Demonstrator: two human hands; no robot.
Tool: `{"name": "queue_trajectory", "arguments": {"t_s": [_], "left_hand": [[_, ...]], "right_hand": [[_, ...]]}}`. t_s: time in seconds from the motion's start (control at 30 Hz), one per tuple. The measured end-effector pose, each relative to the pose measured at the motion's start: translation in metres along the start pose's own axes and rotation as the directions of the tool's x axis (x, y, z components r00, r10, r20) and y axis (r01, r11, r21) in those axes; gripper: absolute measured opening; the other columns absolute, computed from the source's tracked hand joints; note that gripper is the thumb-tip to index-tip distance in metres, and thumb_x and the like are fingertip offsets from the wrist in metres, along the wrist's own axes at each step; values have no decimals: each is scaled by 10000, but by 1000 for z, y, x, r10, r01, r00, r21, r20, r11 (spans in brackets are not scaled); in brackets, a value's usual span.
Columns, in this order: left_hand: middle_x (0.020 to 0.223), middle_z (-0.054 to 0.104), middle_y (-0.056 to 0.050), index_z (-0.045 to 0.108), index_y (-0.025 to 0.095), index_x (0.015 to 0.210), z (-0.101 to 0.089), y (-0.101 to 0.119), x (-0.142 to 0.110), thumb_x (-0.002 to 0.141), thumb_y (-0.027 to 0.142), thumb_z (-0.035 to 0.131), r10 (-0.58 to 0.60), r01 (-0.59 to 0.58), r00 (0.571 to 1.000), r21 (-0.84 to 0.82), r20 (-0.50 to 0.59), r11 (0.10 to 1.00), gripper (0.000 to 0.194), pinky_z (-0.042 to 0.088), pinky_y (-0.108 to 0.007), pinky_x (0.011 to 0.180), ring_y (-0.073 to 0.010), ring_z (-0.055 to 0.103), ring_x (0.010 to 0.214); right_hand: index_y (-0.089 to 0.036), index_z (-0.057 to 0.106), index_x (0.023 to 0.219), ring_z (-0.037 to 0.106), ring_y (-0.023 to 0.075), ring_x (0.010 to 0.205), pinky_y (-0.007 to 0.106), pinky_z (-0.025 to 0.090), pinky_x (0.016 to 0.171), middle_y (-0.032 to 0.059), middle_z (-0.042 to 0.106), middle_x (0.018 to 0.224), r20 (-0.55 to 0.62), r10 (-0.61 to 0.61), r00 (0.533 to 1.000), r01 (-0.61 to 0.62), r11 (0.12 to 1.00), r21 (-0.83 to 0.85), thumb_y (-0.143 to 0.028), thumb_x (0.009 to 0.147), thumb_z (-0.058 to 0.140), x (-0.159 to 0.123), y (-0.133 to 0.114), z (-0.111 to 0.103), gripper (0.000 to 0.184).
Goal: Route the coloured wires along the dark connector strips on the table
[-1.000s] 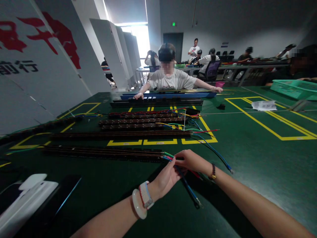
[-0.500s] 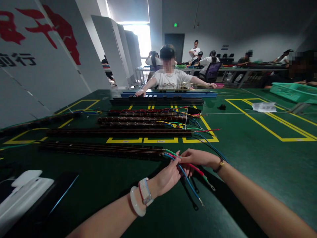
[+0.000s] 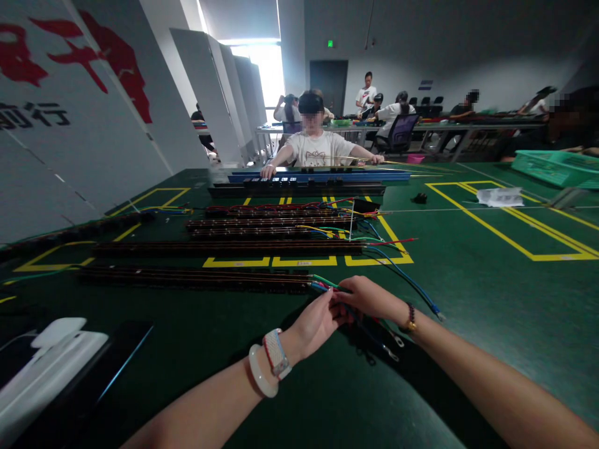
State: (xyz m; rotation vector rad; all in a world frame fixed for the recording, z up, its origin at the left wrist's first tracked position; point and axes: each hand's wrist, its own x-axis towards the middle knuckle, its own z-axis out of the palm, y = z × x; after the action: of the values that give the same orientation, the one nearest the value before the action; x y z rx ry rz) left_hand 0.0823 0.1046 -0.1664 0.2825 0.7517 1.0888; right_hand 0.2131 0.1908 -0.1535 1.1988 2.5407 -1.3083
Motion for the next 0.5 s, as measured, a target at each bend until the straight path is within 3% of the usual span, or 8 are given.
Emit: {"name": "queue_trajectory", "arguments": {"t_s": [0.1,0.2,0.37,0.5], "left_hand": [[1013,552,-65,518,122,964,-5,-5,5,893,280,451,29,-29,1000,-56,-6,998,186,392,-295,916,-105,526,891],[1005,561,-52,532,127,938,-9,-7,8,873,283,496,19,-19,1000,-106,-4,994,173,385,-298,958,-101,531,919],[952,579,-58,555,117,925,-8,-4,6,859,270,521,11,-11,1000,-120,-4,993,170,403,-311,956,-111,550,899],[958,592,-52,554,118,916,-5,-3,4,848,226,535,10,-14,999,-117,-38,993,130,424,-268,913,-93,563,872]], "right_hand": [[-134,602,776,563,121,622,211,355,537,45,616,734,-173,-72,982,13,946,-323,-295,901,459,-5,-9,4,249],[-150,626,825,579,145,734,225,366,599,60,615,860,-253,-121,960,-27,858,-513,-278,894,482,-8,-13,10,204],[-131,628,908,584,159,691,235,393,578,86,604,861,-254,-119,960,-85,742,-665,-168,891,440,-10,-20,20,192],[-100,625,970,591,194,789,271,456,645,119,598,918,-224,-104,969,-98,671,-735,-49,846,415,-12,-27,30,249]]}}
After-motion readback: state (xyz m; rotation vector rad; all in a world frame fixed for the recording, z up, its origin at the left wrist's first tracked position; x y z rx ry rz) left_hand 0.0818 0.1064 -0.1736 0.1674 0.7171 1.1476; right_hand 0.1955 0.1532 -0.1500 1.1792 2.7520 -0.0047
